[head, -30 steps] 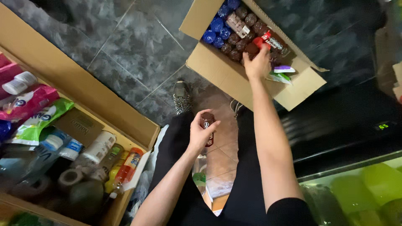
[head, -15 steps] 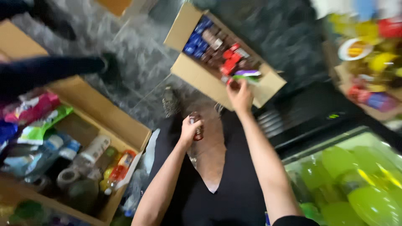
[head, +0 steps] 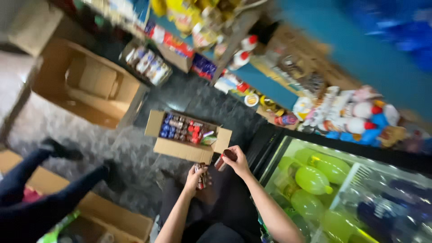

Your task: The person stocks a grocery store shelf by taking snack items from a cardboard box on the floor and placing them onto the shelf.

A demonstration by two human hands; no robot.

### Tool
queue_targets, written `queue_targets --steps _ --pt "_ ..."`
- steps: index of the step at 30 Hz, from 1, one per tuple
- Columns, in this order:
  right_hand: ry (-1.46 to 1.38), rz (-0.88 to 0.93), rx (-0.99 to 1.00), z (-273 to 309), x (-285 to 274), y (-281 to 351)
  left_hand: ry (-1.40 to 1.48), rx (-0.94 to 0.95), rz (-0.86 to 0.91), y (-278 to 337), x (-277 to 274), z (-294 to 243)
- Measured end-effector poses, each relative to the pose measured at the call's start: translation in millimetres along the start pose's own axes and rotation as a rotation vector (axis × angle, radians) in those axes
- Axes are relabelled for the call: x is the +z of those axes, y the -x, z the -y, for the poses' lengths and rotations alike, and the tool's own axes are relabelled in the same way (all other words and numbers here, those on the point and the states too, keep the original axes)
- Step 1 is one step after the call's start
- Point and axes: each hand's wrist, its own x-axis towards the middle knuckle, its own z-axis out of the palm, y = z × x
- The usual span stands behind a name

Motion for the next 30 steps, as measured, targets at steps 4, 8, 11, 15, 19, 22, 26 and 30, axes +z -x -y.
queue_targets --steps 4,8,11,15,19,22,26,30 --pt "-0.459 -0.021 0.043 43.1 -45.3 4.1 0.144 -0.048 0.222 30.0 30.8 -43.8" --pt "-1.011 0.183 0.321 108.4 -85.2 29.9 0.139 -0.129 0.342 88.0 58.4 -95.6" --pt "-0.993 0.197 0.386 139.4 -100.7 45.9 0.084 -0.185 0.468 113.3 68.2 -124.4" --pt "-1.121 0.100 0.305 174.7 -108.8 66.5 0.001 -0.185 0.596 131.0 79.3 -161.0" --pt "-1.183 0.006 0.151 211.3 -121.4 90.0 0.047 -0.173 0.735 124.7 91.3 -193.2" --pt "-1.241 -0.061 -0.080 248.3 -131.5 105.1 0.064 -0.164 0.774 126.6 102.7 -230.8" --pt "-1.225 -0.114 -0.381 280.5 -137.1 126.4 0.096 -0.140 0.870 114.5 110.2 -250.4" --pt "-1.167 -0.169 -0.484 302.2 -125.7 140.1 -0.016 0.005 1.066 184.9 151.9 -295.8"
